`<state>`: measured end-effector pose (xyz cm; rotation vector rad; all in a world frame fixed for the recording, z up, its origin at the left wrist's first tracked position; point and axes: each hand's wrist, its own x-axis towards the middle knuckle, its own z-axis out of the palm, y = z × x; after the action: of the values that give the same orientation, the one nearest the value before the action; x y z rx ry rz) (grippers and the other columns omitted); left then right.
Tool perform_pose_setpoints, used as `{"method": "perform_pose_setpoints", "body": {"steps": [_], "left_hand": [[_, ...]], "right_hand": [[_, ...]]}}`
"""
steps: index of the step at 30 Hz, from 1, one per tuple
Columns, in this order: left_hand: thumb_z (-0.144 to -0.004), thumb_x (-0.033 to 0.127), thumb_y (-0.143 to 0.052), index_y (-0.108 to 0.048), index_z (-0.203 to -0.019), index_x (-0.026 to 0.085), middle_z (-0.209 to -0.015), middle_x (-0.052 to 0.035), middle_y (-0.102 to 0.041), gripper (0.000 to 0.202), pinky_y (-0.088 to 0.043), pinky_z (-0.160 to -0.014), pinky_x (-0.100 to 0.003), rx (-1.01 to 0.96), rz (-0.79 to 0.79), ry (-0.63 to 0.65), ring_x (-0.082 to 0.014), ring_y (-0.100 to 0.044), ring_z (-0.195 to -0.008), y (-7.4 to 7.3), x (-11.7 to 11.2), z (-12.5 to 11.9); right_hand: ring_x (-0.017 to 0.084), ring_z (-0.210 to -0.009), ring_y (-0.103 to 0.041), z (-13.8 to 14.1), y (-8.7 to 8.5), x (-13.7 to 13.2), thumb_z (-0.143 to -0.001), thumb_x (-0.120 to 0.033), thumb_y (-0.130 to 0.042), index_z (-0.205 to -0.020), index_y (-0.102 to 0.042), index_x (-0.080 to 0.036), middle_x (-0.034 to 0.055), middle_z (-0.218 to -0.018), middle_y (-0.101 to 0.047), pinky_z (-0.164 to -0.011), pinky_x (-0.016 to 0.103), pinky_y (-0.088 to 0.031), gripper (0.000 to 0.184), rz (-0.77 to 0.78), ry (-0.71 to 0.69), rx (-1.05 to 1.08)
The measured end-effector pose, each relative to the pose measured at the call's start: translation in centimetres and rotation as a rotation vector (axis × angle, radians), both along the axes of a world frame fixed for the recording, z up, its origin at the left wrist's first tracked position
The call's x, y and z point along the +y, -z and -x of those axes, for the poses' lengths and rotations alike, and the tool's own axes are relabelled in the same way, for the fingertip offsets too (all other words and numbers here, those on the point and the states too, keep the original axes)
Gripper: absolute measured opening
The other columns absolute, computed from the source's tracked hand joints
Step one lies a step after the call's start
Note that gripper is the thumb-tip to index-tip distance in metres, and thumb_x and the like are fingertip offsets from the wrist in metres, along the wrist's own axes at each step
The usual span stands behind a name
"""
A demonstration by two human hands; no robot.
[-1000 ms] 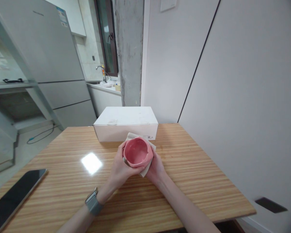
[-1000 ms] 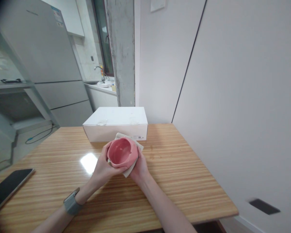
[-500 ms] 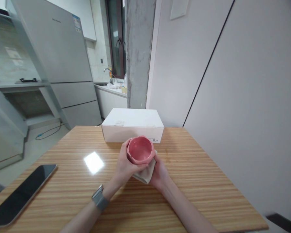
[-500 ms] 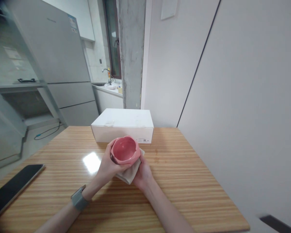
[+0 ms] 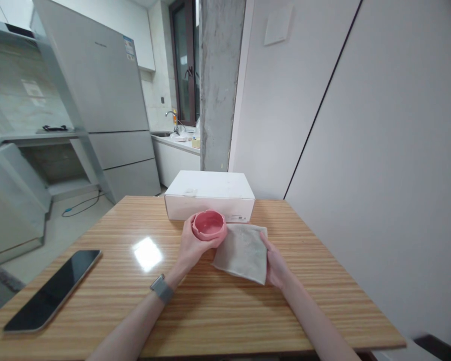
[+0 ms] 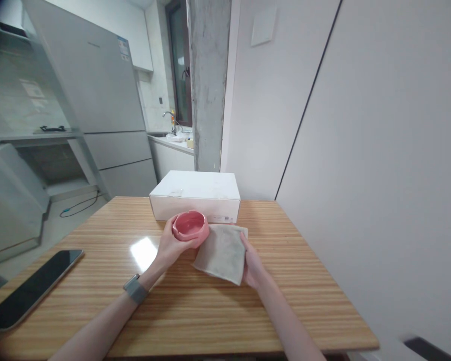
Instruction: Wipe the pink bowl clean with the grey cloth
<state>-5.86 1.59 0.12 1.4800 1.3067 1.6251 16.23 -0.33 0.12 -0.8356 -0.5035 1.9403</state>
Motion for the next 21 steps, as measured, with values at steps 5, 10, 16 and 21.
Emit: {"method": "perform_pose_setpoints", "body": {"steps": [5,10,16,21], "left_hand": [[-0.048,0.031,-0.085,-0.046,-0.123,0.017,-0.122,-0.0116,-0.055,0.086,-0.043,-0.097,-0.041,-0.023,0.016,0.029,-0.024,-0.056,-0.111,0.5,0.1,-0.6],[-0.047,0.029,-0.085,-0.045,-0.123,0.017,-0.123,-0.0119,-0.055,0.086,-0.043,-0.097,-0.042,-0.027,0.037,0.061,-0.0245,-0.056,-0.111,1.3,0.1,-1.9],[-0.043,0.027,-0.086,-0.05,-0.119,0.019,-0.118,-0.0105,-0.059,0.085,-0.044,-0.095,-0.042,-0.005,0.04,0.126,-0.026,-0.057,-0.109,1.4,-0.4,-4.6],[-0.043,0.027,-0.087,-0.049,-0.121,0.021,-0.119,-0.0095,-0.059,0.087,-0.043,-0.095,-0.041,-0.02,0.032,0.19,-0.0249,-0.057,-0.108,0.5,0.3,-9.3]], "right_hand": [[0.025,-0.102,-0.064,-6.2,-1.0,-2.5,-0.09,-0.051,-0.04,-0.109,-0.06,-0.008,0.0173,-0.104,-0.069,-0.095,0.043,-0.043,0.051,0.173,-0.224,-0.04],[0.027,-0.1,-0.065,-10.1,-1.4,-4.3,-0.083,-0.054,-0.05,-0.104,-0.062,-0.01,0.0165,-0.103,-0.069,-0.092,0.042,-0.044,0.05,0.172,-0.243,-0.302],[0.029,-0.087,-0.064,-14.6,2.0,-4.2,-0.07,-0.056,-0.059,-0.088,-0.066,-0.016,0.0095,-0.089,-0.071,-0.076,0.036,-0.048,0.043,-0.407,0.065,-1.234],[0.029,-0.074,-0.063,-17.5,4.4,-4.3,-0.079,-0.059,-0.044,-0.105,-0.063,-0.017,0.0073,-0.074,-0.068,-0.07,0.039,-0.045,0.053,-0.513,0.187,-1.845]]}}
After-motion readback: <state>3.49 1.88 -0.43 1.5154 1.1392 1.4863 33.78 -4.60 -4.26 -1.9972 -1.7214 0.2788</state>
